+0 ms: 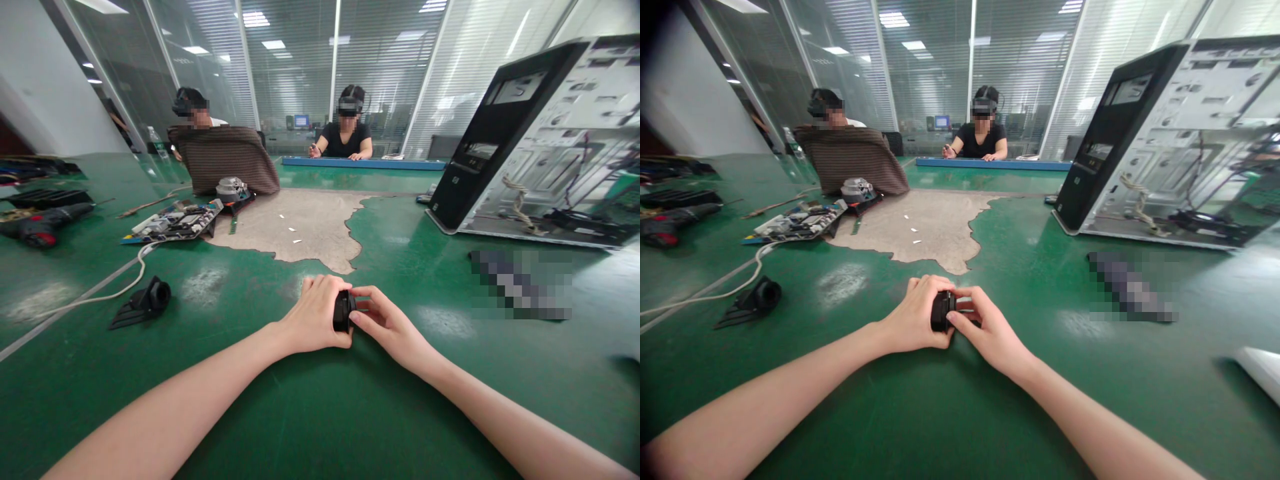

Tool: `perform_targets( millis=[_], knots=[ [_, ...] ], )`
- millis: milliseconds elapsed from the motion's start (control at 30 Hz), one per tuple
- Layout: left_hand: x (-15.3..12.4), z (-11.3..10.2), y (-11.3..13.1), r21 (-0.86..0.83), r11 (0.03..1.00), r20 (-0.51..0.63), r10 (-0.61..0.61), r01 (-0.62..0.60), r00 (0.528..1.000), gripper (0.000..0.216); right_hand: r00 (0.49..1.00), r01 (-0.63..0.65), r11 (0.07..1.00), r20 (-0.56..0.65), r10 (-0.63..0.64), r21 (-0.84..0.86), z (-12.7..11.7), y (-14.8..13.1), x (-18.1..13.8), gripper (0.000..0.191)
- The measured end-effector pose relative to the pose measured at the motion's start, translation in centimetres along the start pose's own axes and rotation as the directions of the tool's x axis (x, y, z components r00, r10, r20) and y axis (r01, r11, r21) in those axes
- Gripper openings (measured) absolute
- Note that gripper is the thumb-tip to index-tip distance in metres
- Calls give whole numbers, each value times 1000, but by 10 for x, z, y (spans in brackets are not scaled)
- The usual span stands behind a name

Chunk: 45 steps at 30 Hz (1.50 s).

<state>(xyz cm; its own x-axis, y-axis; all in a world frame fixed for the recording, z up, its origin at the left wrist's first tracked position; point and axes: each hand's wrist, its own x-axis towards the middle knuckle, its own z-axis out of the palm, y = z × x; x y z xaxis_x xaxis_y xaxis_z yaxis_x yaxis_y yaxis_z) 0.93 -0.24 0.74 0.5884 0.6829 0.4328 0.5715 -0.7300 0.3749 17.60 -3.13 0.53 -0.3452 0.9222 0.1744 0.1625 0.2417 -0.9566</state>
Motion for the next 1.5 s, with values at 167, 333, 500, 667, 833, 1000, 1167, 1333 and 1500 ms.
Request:
perform_targets(
  millis=[167, 333, 500, 667, 833, 1000, 1167, 1333, 1500],
  knots=[
    [0, 1, -1, -10, 1000, 6, -14, 14, 1000, 62, 994, 109, 994, 3, -109, -12, -1, 2, -3, 21],
    [1, 2, -1, -14, 1000, -6, -25, 25, 1000, 60, 994, 90, 996, -53, -91, -11, 1, 2, -1, 14],
    [2, 1, -1, -17, 1000, -11, -17, 17, 1000, 61, 999, 42, 998, 3, -42, -43, 0, 0, -2, 27],
    [2, 2, -2, -11, 1000, 2, -5, 5, 1000, 64, 991, 136, 988, 4, -136, -75, -2, 0, -6, 24],
    [2, 3, -1, -7, 1000, -30, 8, -8, 1000, 61, 995, 96, 994, -35, -98, -52, -2, 1, -4, 16],
    [1, 3, -1, 1, 1000, -29, 16, -16, 999, 61, 998, 64, 996, 27, -63, -60, -2, 0, -5, 28],
    [1, 2, 0, 0, 1000, -17, 13, -13, 1000, 61, 991, 135, 990, -3, -135, -50, -1, 0, -5, 22],
    [1, 2, 1, -5, 1000, -18, 6, -6, 1000, 59, 996, 81, 997, -41, -82, -17, 0, 2, -2, 19],
    [0, 1, -1, 4, 1000, -11, 17, -17, 1000, 60, 996, 91, 994, 13, -91, -52, -1, 0, -4, 25]
  ],
)
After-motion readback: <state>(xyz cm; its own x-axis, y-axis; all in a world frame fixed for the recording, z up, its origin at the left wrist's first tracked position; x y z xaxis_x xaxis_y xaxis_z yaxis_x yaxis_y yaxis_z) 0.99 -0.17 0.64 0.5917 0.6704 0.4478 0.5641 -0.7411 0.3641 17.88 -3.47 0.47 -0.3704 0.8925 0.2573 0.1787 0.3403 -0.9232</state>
